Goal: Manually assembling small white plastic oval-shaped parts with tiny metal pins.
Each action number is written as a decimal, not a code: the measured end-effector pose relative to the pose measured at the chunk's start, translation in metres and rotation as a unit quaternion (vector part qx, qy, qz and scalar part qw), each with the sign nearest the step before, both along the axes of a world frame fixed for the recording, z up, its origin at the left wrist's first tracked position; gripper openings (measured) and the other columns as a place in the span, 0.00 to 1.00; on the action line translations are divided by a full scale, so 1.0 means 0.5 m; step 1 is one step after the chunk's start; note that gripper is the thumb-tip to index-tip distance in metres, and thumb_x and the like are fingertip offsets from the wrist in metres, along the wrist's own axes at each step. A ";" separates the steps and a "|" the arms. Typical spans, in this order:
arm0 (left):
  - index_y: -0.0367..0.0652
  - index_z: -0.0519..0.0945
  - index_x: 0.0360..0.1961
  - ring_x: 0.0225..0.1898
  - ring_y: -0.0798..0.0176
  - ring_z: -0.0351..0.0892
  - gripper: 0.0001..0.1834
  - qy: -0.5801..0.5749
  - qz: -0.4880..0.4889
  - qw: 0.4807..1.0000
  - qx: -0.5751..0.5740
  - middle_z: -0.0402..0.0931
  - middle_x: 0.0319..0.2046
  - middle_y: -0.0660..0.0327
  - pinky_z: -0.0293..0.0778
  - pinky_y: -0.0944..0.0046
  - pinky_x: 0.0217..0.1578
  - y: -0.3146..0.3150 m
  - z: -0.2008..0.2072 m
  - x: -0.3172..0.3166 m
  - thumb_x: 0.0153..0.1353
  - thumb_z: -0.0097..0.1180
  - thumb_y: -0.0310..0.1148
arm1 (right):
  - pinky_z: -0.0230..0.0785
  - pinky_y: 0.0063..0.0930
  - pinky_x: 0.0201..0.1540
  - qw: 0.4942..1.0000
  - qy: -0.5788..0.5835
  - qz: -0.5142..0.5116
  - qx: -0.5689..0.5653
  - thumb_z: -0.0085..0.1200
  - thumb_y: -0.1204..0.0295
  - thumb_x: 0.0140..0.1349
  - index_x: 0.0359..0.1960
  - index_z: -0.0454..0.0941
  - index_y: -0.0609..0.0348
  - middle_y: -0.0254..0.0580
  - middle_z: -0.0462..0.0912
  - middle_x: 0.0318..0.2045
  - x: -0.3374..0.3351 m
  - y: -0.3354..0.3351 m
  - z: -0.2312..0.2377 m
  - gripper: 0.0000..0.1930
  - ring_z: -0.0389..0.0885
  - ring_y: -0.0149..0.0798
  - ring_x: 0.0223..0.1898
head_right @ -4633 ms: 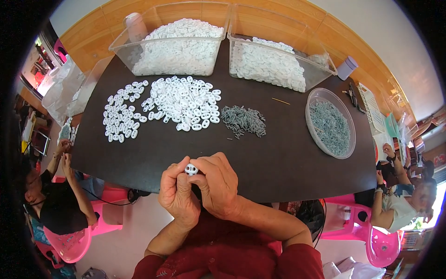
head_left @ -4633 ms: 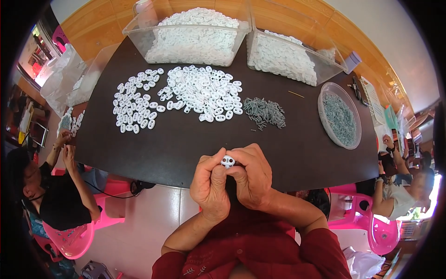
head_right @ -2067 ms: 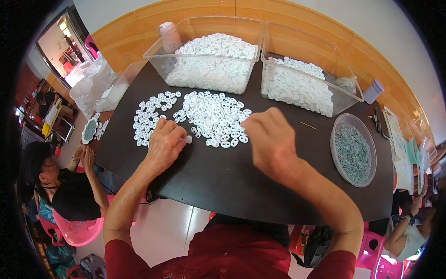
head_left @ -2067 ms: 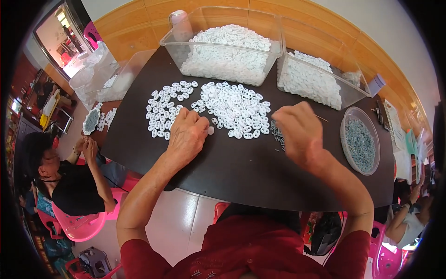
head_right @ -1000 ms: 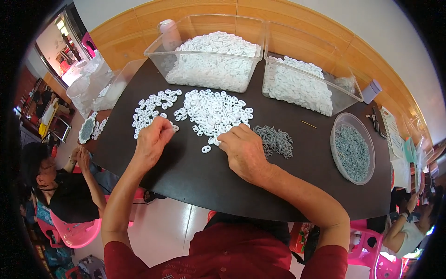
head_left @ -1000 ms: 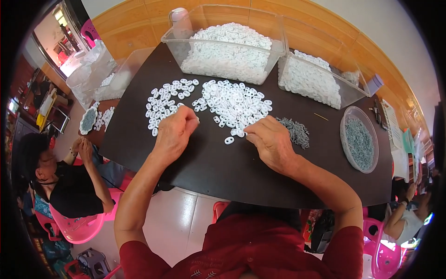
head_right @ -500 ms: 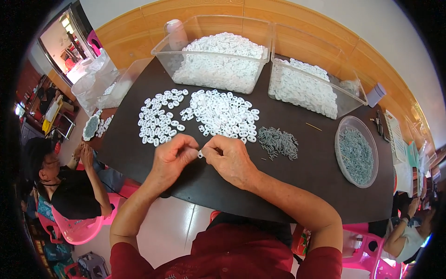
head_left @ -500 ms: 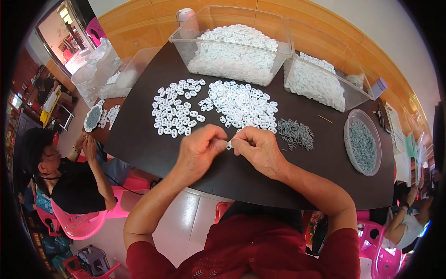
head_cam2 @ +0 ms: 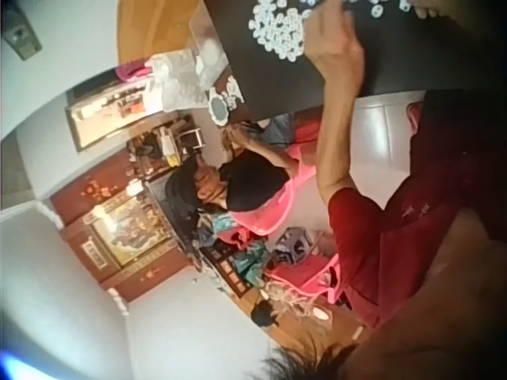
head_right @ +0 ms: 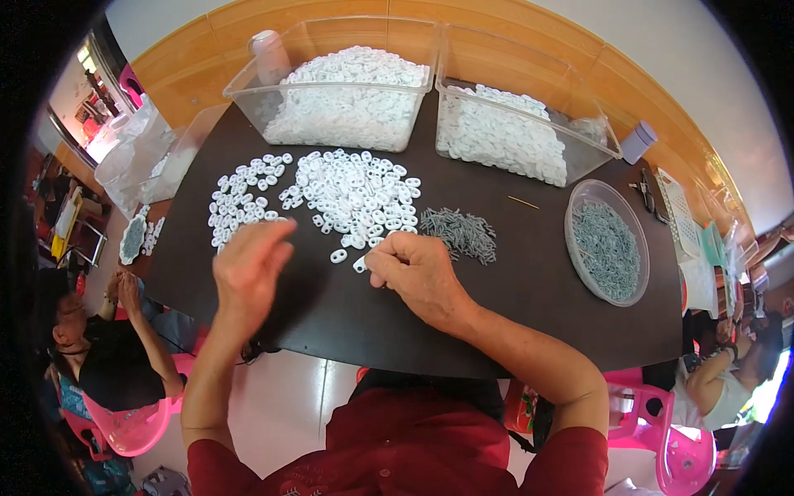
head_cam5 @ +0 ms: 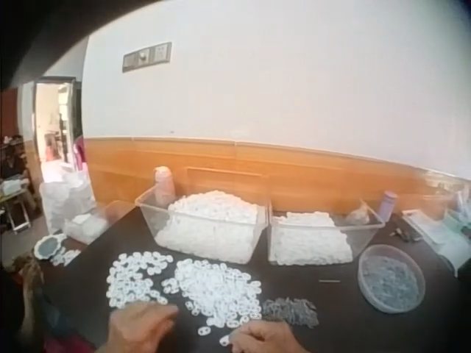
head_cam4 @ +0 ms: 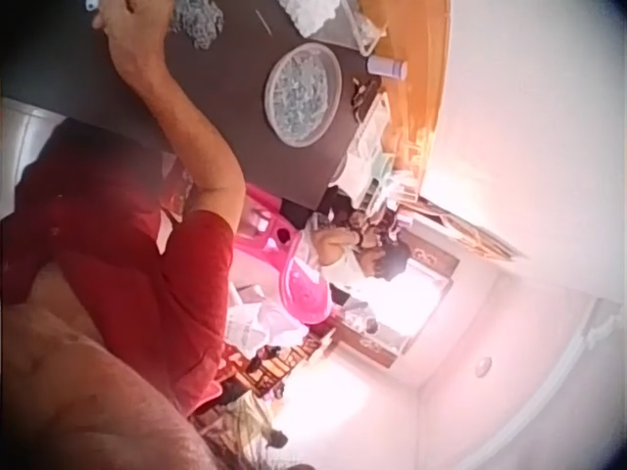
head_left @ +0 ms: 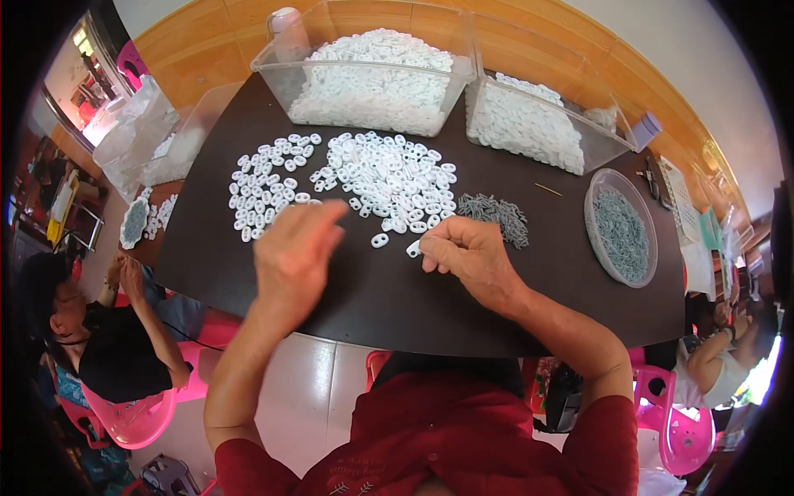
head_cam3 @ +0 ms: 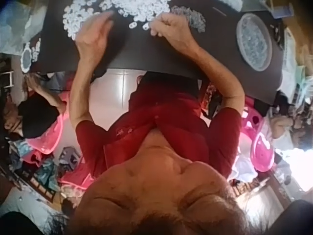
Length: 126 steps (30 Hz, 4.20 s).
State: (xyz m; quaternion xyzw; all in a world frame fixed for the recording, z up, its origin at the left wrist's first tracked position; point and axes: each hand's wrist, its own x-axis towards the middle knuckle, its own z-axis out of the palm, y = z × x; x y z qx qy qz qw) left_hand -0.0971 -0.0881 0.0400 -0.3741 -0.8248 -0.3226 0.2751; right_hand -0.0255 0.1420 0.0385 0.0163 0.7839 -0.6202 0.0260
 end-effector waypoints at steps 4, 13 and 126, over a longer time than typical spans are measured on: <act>0.35 0.80 0.38 0.30 0.71 0.75 0.10 -0.322 -0.089 0.933 0.131 0.77 0.28 0.63 0.71 0.73 0.33 0.060 -0.015 0.091 0.53 0.63 0.23 | 0.66 0.16 0.30 0.999 -0.008 0.003 -0.035 0.53 0.72 0.63 0.32 0.78 0.66 0.34 0.80 0.25 0.026 -0.012 -0.004 0.08 0.73 0.22 0.27; 0.33 0.79 0.37 0.29 0.75 0.72 0.07 -0.457 -0.140 0.848 0.228 0.76 0.27 0.65 0.69 0.75 0.31 0.117 -0.042 0.142 0.57 0.61 0.24 | 0.63 0.18 0.27 0.999 -0.017 -0.007 -0.039 0.54 0.71 0.60 0.27 0.78 0.65 0.32 0.78 0.21 0.073 -0.009 0.001 0.08 0.71 0.22 0.24; 0.31 0.79 0.39 0.25 0.71 0.76 0.08 -0.518 -0.144 0.640 0.549 0.80 0.29 0.55 0.72 0.73 0.27 0.085 -0.082 0.195 0.61 0.58 0.26 | 0.62 0.35 0.34 0.772 0.400 0.171 0.463 0.54 0.69 0.44 0.26 0.72 0.59 0.43 0.69 0.28 -0.065 -0.066 -0.049 0.09 0.67 0.44 0.32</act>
